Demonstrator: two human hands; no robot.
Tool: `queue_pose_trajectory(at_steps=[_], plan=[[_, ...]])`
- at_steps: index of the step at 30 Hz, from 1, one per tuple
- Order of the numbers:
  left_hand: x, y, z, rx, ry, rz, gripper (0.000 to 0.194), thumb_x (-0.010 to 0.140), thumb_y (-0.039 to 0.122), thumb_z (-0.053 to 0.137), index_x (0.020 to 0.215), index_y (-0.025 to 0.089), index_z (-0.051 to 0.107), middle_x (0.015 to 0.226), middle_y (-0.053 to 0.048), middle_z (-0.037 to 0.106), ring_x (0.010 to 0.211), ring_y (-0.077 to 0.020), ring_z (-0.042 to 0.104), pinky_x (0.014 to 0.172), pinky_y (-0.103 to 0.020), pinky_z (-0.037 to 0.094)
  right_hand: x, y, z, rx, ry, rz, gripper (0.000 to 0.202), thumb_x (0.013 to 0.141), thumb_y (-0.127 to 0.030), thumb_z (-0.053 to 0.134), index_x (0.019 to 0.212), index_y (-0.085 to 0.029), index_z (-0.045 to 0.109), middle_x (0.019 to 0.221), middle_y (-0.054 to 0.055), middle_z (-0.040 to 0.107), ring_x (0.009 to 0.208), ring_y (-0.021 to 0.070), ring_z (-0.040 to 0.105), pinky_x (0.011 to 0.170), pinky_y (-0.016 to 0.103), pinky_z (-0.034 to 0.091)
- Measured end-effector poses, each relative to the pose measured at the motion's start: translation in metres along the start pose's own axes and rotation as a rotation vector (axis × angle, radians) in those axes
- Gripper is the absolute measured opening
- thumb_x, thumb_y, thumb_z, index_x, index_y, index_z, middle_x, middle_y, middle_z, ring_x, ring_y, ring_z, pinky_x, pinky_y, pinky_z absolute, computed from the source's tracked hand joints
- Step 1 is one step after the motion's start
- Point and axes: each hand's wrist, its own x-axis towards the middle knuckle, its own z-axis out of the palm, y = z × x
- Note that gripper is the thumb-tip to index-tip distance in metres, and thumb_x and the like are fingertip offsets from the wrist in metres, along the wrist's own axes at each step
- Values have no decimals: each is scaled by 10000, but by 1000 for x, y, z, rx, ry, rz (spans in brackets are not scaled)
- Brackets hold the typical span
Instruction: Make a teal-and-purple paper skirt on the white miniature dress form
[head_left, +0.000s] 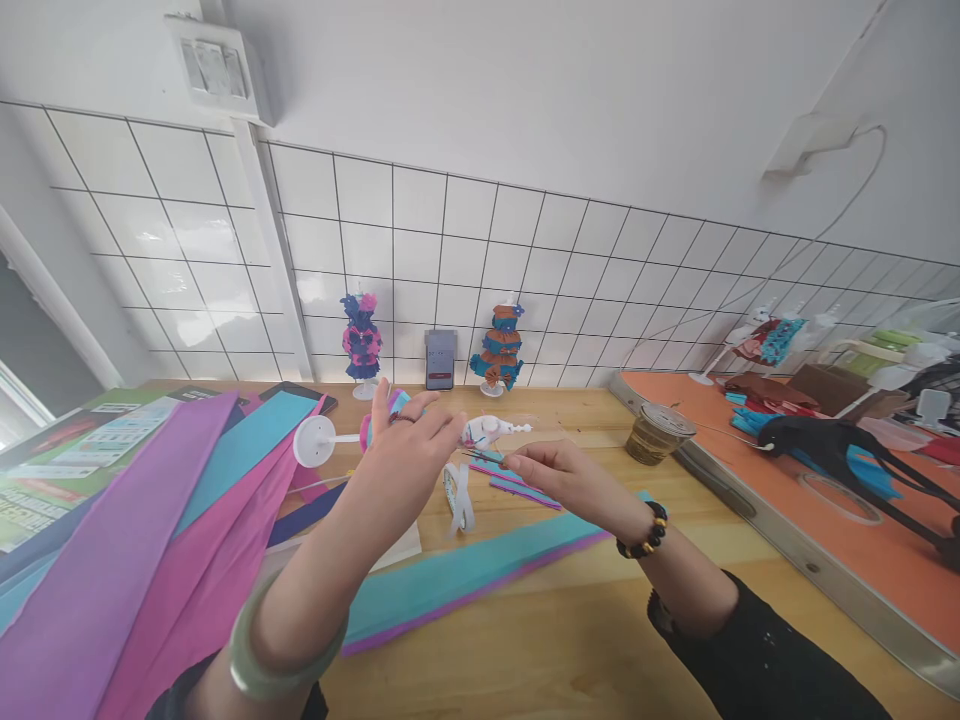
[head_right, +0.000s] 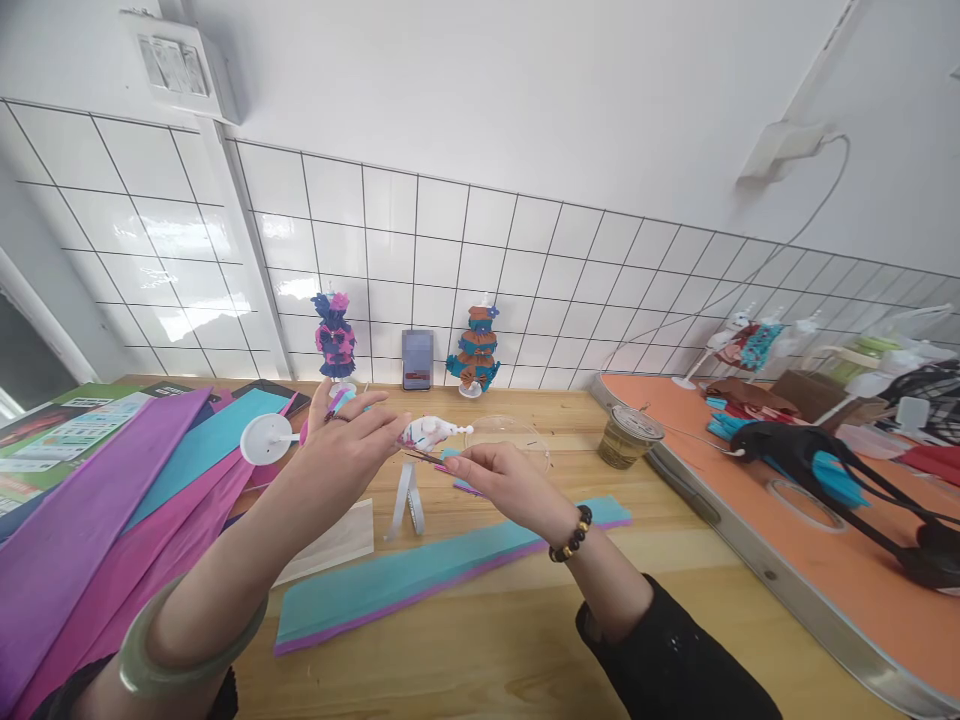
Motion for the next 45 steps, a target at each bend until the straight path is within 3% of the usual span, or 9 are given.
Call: queue_pose_trajectory(at_steps=[16, 24, 29, 34, 39, 45], plan=[[0, 2, -2, 88, -72, -2, 526, 717, -127, 306, 1064, 195, 536, 997, -52, 625, 1219, -282, 431, 1056, -639, 29, 10, 1, 1, -85, -2, -79, 432, 852, -513, 423, 571, -186, 392, 525, -68, 224, 479, 77, 198, 440, 236, 163], [1, -2, 3, 48, -18, -24, 521, 734, -106, 330, 1081, 219, 542, 996, -48, 644, 1192, -266, 467, 1066, -623, 69, 14, 0, 3, -94, 24, -115, 395, 849, -460, 443, 562, -191, 405, 536, -61, 236, 491, 85, 234, 454, 231, 228], [0, -8, 11, 64, 45, -81, 428, 788, -57, 349, 1060, 196, 560, 983, -63, 658, 1177, -261, 483, 1066, -618, 56, 18, 5, 3, -144, 72, -191, 416, 866, -455, 405, 541, -198, 369, 554, -49, 254, 502, 92, 276, 465, 227, 287], [2, -17, 14, 81, 172, -196, 317, 863, 80, 394, 1120, 173, 555, 1001, -103, 663, 1140, -279, 517, 1055, -625, 60, 26, 14, 5, -229, 132, -181, 417, 884, -462, 372, 573, -189, 426, 577, -38, 285, 519, 99, 319, 476, 227, 306], [3, -24, 6, 53, 345, -341, 286, 877, 186, 446, 1142, 173, 552, 986, -101, 668, 1110, -281, 542, 1061, -573, 119, 42, 13, 10, -401, 277, -130, 467, 895, -515, 311, 705, -180, 577, 569, -27, 386, 521, 116, 376, 472, 230, 282], [2, -24, -4, -54, 411, -435, 253, 870, 214, 482, 1107, 198, 570, 982, -65, 670, 1102, -249, 542, 1065, -521, 162, 72, 19, 20, -526, 270, -92, 429, 914, -470, 329, 928, -189, 652, 702, 35, 607, 652, 170, 538, 562, 252, 329]])
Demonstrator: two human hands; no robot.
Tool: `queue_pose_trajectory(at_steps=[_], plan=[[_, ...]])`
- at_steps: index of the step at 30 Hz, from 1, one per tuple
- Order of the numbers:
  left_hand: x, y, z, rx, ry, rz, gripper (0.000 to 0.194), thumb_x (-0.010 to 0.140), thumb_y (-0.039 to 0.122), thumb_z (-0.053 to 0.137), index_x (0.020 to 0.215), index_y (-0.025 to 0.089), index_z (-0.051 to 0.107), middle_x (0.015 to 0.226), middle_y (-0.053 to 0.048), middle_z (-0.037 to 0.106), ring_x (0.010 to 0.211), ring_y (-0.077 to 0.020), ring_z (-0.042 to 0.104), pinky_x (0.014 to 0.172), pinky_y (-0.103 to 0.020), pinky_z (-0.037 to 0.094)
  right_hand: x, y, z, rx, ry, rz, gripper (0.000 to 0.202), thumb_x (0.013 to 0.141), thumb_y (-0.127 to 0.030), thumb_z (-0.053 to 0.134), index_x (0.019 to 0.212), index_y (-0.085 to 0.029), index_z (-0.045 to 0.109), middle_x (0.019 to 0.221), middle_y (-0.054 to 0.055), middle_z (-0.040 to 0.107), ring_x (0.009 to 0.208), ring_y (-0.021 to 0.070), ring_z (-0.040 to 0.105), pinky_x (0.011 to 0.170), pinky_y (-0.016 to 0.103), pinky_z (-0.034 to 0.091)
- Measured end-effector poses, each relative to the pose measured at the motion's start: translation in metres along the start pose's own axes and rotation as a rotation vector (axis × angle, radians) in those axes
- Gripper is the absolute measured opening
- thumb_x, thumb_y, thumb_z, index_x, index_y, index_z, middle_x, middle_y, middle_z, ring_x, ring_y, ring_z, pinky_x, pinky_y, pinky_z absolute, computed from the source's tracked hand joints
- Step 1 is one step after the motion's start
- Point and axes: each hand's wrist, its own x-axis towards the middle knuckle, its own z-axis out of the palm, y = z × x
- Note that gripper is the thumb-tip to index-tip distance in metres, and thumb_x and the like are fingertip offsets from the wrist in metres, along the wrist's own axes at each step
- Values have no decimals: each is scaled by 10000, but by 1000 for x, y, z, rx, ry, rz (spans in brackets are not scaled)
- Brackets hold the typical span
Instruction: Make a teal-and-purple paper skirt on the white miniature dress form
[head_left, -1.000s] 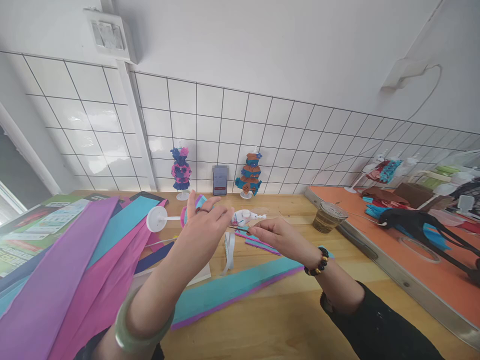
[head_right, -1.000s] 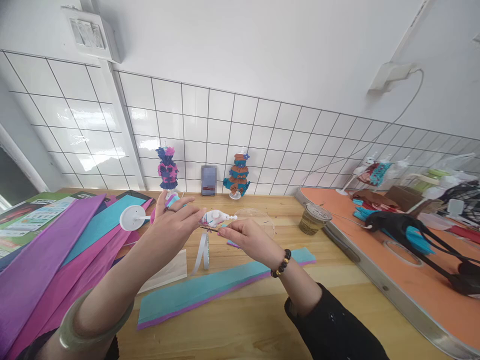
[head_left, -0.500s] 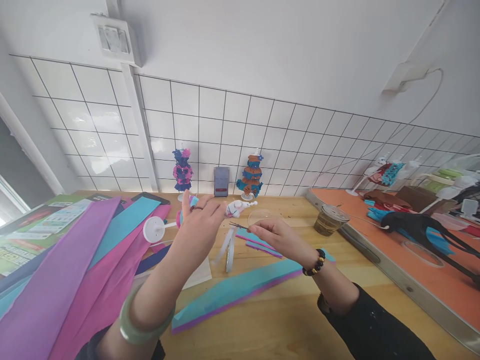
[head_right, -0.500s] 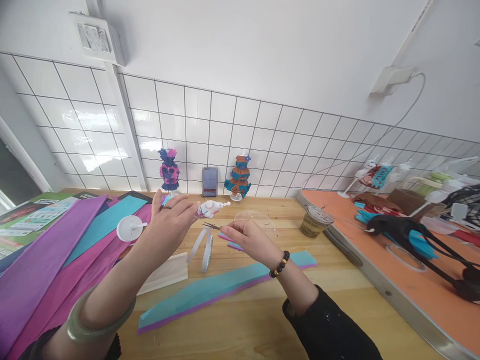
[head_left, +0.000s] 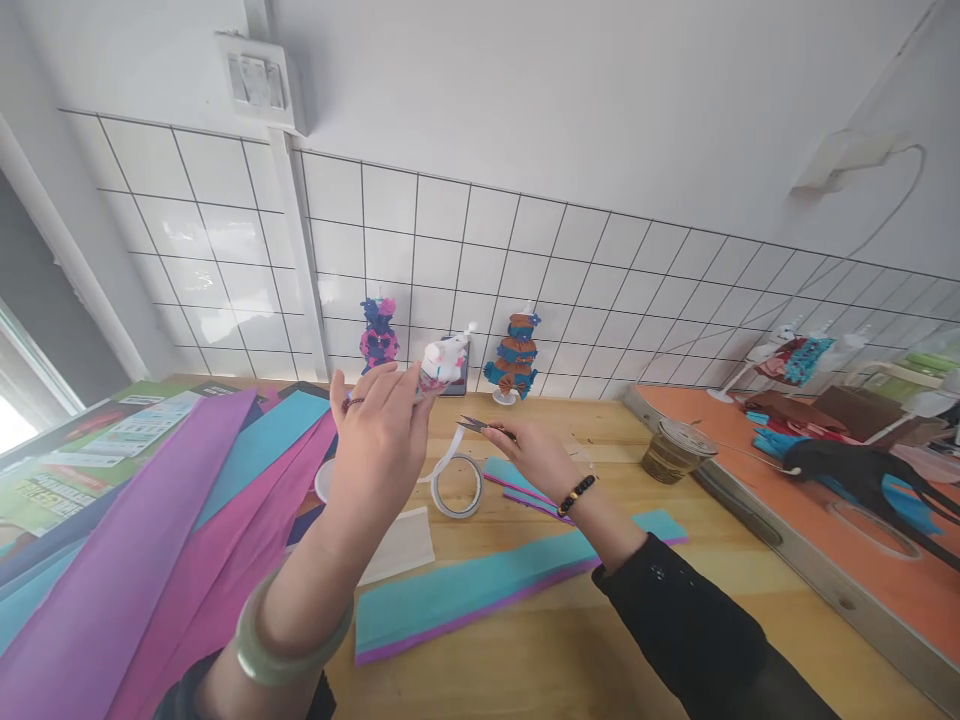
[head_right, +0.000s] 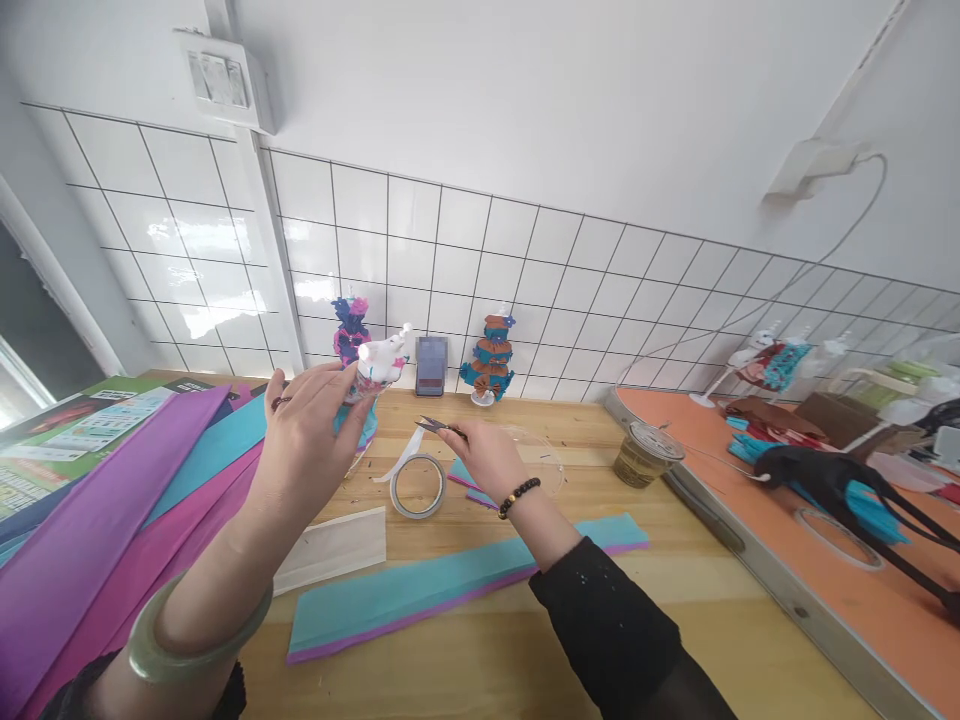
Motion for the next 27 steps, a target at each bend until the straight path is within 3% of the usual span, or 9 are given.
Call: queue_pose_trajectory(at_steps=[6, 8, 12, 14, 18, 23, 27], plan=[[4, -2, -8, -132, -18, -138, 217, 859, 246, 517, 1058, 212, 597, 1057, -58, 652, 1063, -224, 556, 1035, -446, 268, 29, 18, 43, -127, -113, 92, 440, 922, -443, 360, 805, -149, 666, 739, 94, 665, 720, 211, 606, 613, 281, 385], [5, -4, -9, -153, -25, -157, 222, 855, 243, 522, 1062, 213, 597, 1054, -57, 652, 1066, -225, 551, 1013, -428, 300, 35, 22, 59, -144, -160, 126, 397, 924, -418, 384, 876, -131, 655, 806, 104, 667, 766, 214, 620, 652, 300, 439], [6, -6, -11, -167, -33, -170, 231, 852, 235, 524, 1070, 213, 595, 1058, -57, 650, 1065, -226, 545, 991, -415, 324, 38, 21, 81, -153, -206, 136, 288, 893, -301, 516, 1142, -160, 536, 1144, 83, 566, 949, 195, 588, 797, 398, 504], [6, -6, -12, -175, -32, -171, 234, 854, 229, 517, 1075, 212, 594, 1050, -55, 651, 1053, -222, 549, 983, -410, 332, 35, 16, 86, -149, -217, 120, 299, 889, -296, 525, 1157, -165, 527, 1160, 80, 558, 965, 197, 583, 811, 403, 498], [6, -3, -14, -220, -39, -163, 247, 862, 239, 496, 1083, 192, 595, 1017, -58, 653, 1011, -215, 556, 941, -388, 377, 28, 4, 84, -129, -217, 85, 252, 896, -307, 488, 1103, -190, 572, 1070, 93, 631, 970, 208, 588, 809, 321, 442], [4, 1, -13, -285, -29, -145, 217, 855, 258, 499, 1026, 194, 617, 1016, -66, 648, 1007, -222, 550, 884, -355, 424, 10, 3, 65, -52, -160, 58, 223, 875, -311, 482, 872, -153, 640, 904, 111, 676, 918, 232, 598, 778, 306, 409], [3, 7, -11, -367, -3, -128, 237, 837, 269, 533, 1045, 193, 615, 1004, -66, 650, 970, -209, 569, 872, -333, 437, -13, 14, 46, 93, -63, 69, 290, 877, -358, 454, 936, -151, 648, 902, 99, 680, 871, 228, 614, 746, 329, 447]])
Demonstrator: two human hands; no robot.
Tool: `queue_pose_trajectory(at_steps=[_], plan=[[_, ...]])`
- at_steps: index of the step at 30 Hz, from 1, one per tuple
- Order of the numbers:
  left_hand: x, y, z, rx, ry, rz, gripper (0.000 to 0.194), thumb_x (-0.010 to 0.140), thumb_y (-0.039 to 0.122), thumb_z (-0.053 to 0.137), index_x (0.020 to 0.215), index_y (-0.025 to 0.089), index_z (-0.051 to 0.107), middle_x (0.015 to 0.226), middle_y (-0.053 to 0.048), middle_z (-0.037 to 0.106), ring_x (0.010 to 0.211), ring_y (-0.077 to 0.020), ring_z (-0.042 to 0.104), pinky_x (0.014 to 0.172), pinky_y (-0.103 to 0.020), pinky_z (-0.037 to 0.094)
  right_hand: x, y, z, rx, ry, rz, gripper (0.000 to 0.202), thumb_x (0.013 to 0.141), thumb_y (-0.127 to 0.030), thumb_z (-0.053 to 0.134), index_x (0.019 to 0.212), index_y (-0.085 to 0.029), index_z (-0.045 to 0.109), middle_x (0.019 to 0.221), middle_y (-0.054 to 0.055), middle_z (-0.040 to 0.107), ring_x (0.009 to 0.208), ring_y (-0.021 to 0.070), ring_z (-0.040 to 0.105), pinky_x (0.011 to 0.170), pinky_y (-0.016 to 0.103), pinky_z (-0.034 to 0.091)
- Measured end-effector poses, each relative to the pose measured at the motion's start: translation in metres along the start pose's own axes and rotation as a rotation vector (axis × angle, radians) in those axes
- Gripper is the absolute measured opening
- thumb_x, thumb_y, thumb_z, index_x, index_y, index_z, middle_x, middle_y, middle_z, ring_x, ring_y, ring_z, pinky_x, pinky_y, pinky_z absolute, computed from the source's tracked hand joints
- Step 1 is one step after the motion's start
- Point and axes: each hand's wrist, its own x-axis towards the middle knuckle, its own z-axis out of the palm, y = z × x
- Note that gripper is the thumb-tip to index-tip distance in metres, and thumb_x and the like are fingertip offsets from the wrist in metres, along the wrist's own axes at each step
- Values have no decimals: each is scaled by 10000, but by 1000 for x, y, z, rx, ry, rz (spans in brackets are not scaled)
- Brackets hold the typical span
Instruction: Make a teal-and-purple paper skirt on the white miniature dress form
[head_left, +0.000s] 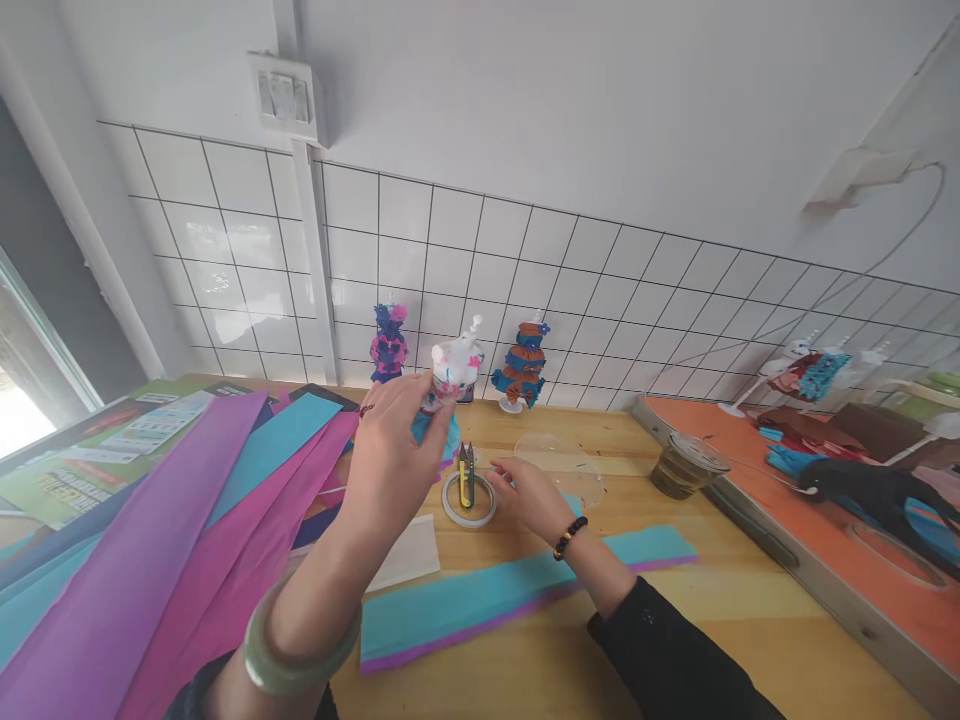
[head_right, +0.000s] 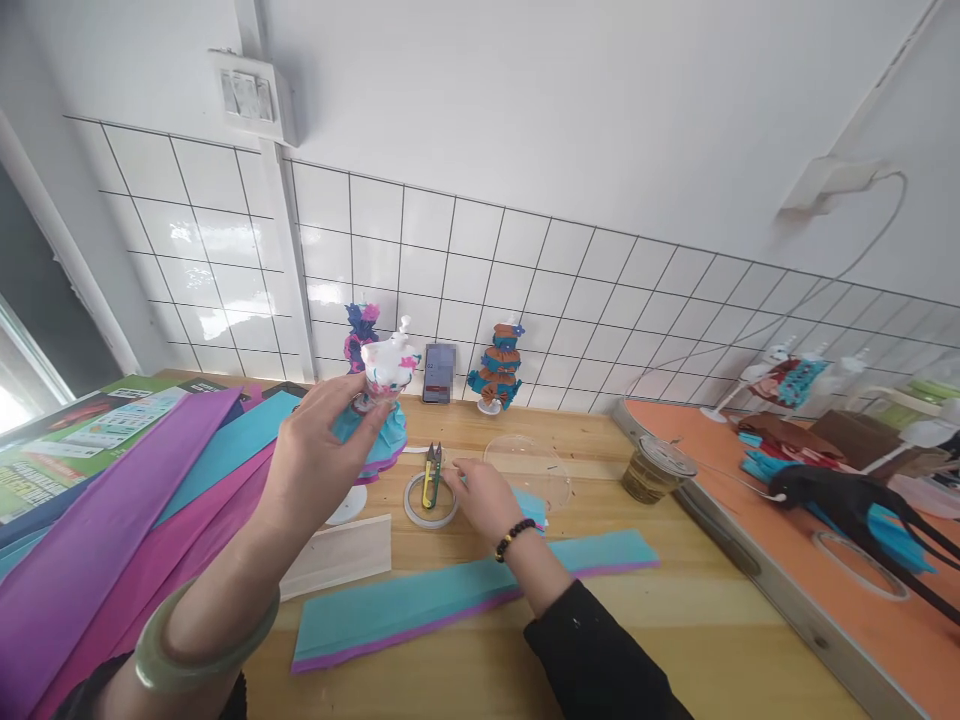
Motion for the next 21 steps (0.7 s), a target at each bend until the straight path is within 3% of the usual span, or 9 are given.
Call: queue_pose_trajectory(at_steps=[2, 5, 9, 14, 21], plan=[[-1, 5, 2, -74, -22, -45, 246, 825, 288, 556, 1046, 204, 624, 985, -52, 661, 929, -199, 588, 848, -319, 451, -14, 3, -11, 89, 44, 15, 347, 888, -399, 418, 1013, -158, 634, 974, 99, 677, 876, 219, 624, 719, 330, 480], [-4, 14, 3, -254, -150, -201, 250, 809, 338, 579, 1016, 215, 647, 972, -35, 681, 917, -199, 608, 795, -299, 480, -33, -4, -28, 237, 126, 30, 401, 898, -448, 379, 1099, -175, 592, 1066, 99, 657, 922, 204, 626, 745, 333, 507], [-7, 25, 6, -550, -381, -372, 310, 809, 380, 575, 1059, 212, 645, 1076, -43, 676, 1023, -226, 601, 861, -323, 486, -55, -32, -50, 711, 383, 16, 303, 817, -421, 567, 1030, -206, 585, 1040, 85, 650, 978, 211, 597, 827, 358, 493], [-13, 37, 11, -757, -551, -439, 360, 825, 353, 555, 1153, 215, 611, 1147, -57, 652, 997, -238, 629, 888, -368, 497, -67, -61, -65, 833, 446, -62, 235, 766, -351, 649, 939, -240, 534, 947, 49, 634, 904, 189, 595, 801, 353, 499], [-16, 44, 17, -802, -611, -427, 349, 828, 316, 560, 1164, 234, 608, 1172, -46, 642, 1086, -237, 585, 942, -371, 472, -61, -63, -63, 889, 423, -82, 214, 748, -332, 657, 833, -237, 485, 826, 14, 581, 796, 168, 573, 717, 323, 496]])
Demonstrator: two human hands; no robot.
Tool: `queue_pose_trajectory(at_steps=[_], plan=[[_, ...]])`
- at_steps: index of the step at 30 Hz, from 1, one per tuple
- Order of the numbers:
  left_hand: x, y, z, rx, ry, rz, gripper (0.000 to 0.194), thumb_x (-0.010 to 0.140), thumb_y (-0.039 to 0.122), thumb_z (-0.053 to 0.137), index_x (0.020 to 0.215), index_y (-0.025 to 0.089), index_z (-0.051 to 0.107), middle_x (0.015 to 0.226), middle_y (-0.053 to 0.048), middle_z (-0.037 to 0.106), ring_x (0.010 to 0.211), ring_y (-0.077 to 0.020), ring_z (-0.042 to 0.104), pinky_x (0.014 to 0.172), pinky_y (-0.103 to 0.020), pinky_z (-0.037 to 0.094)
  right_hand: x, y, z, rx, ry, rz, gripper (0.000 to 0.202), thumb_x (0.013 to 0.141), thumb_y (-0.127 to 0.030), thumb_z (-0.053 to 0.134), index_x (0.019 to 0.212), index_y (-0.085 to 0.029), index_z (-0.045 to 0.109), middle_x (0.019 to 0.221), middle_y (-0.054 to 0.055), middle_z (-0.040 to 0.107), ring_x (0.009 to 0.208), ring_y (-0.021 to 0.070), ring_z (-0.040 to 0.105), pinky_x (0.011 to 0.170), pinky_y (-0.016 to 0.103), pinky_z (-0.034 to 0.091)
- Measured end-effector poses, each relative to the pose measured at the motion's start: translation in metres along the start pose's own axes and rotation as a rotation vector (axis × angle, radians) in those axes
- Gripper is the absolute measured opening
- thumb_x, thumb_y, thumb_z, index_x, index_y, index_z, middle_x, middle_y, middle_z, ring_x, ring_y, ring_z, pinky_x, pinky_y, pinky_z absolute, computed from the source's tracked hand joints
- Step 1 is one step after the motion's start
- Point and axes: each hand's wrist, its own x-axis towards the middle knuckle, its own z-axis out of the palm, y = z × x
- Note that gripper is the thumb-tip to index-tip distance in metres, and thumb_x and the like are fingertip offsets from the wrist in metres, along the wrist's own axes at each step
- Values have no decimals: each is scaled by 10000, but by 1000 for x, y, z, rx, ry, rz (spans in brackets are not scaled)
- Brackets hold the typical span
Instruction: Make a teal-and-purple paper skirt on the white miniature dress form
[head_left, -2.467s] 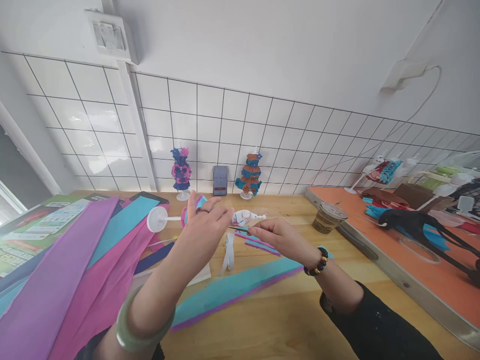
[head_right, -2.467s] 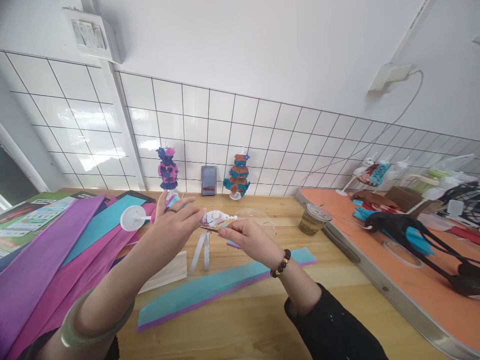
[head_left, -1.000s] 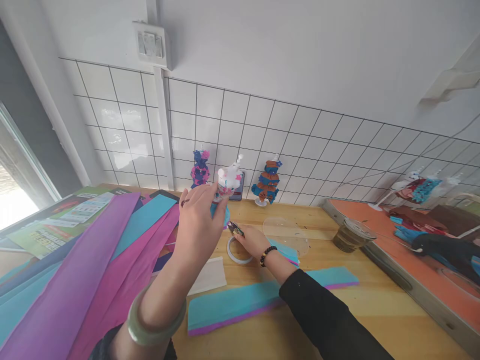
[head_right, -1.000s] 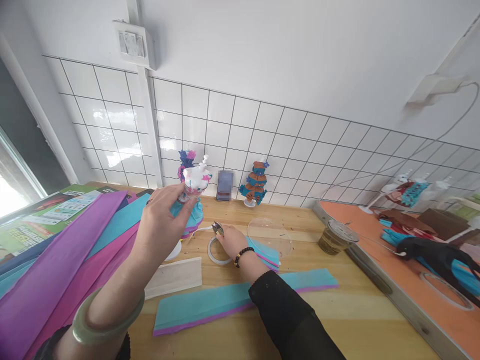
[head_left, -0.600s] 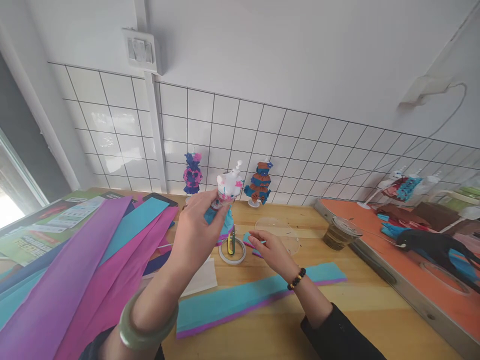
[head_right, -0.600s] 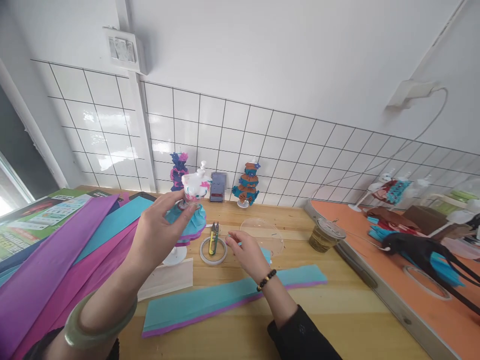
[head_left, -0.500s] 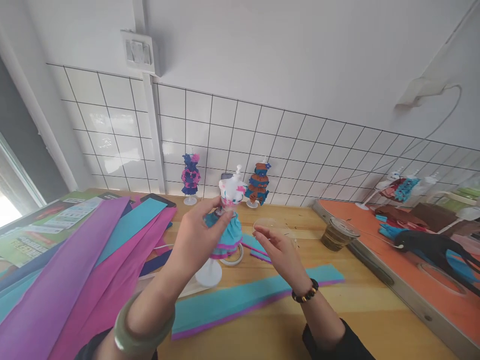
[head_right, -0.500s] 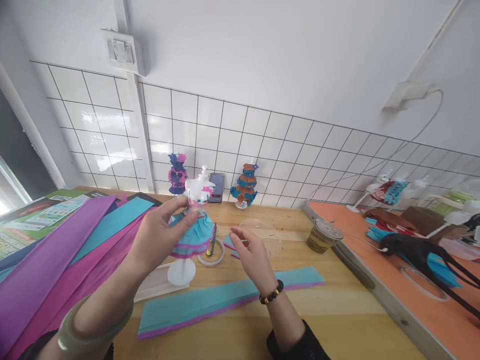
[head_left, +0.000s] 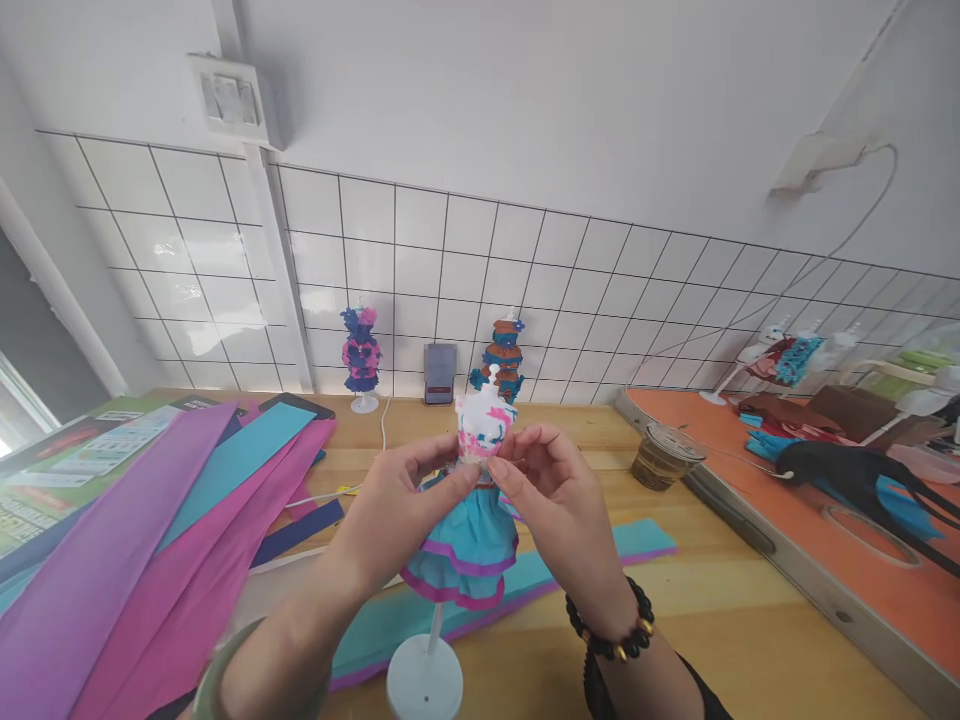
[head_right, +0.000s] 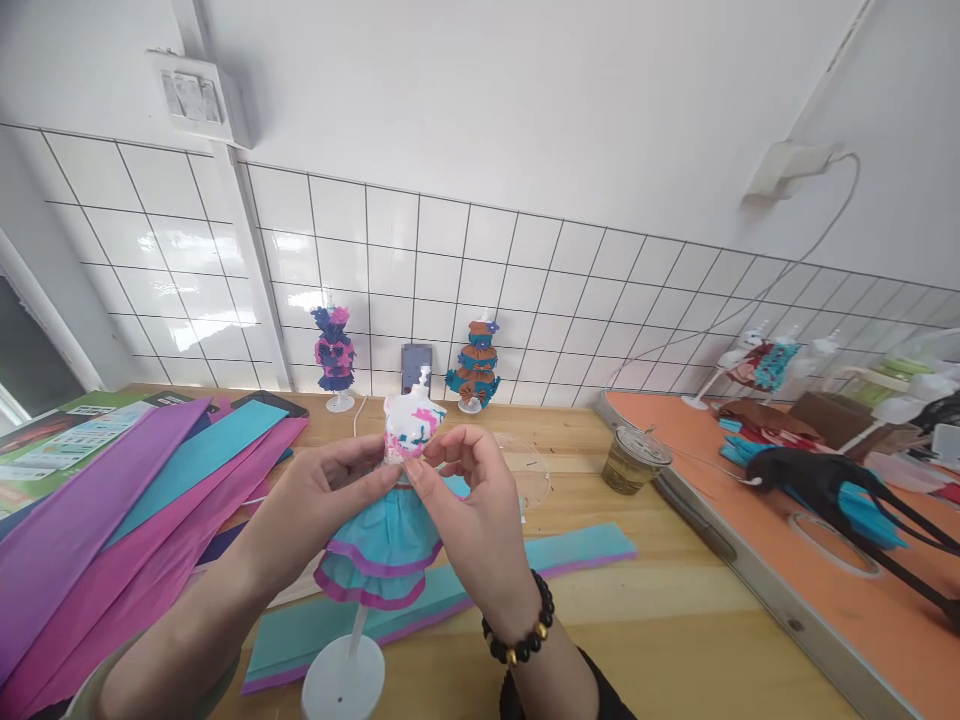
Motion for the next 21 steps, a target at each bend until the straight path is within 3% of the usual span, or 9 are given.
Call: queue_pose_trajectory(at_steps=[5, 9, 12, 15, 18, 21], plan=[[0, -1, 1, -30, -20, -26, 327, 802, 317, 591, 1114, 232, 642, 1123, -52, 667, 1026, -241, 616, 888, -365, 503, 3, 0, -4, 178, -81, 100, 232, 727, -312, 682, 822, -225, 490, 778, -7, 547, 742, 138, 555, 666, 270, 497], [0, 1, -11, -121, 30, -98, 362, 780, 365, 614, 1107, 210, 642, 1011, -79, 703, 841, -241, 671, 714, -337, 553, 7, -1, -18, 339, -247, 196, 253, 769, -362, 640, 942, -226, 517, 950, 44, 603, 876, 166, 591, 759, 317, 502], [0, 6, -26, -58, 245, -88, 415, 739, 400, 646, 1101, 199, 634, 898, -74, 719, 727, -226, 672, 608, -309, 549, 13, 0, -30, 215, -181, 153, 228, 804, -389, 596, 950, -221, 547, 971, 58, 624, 895, 177, 600, 790, 343, 493], [0, 12, -39, 172, 531, -14, 394, 700, 416, 668, 1032, 205, 663, 895, -55, 712, 779, -230, 656, 636, -310, 542, 18, 7, -36, -28, -134, 106, 178, 800, -363, 604, 881, -207, 577, 878, 36, 639, 821, 155, 595, 763, 308, 479], [1, 14, -46, 409, 740, 79, 328, 695, 378, 665, 990, 234, 673, 929, -29, 699, 843, -216, 629, 700, -306, 526, 18, 21, -28, -273, -355, 144, 132, 807, -319, 576, 798, -191, 603, 772, 18, 637, 712, 142, 580, 655, 275, 466], [1, 11, -46, 534, 818, 138, 296, 703, 354, 646, 976, 240, 669, 926, -19, 691, 823, -199, 621, 701, -302, 513, 8, 43, -3, -509, -643, 132, 105, 803, -240, 553, 771, -191, 640, 765, 18, 659, 690, 148, 584, 612, 265, 443]])
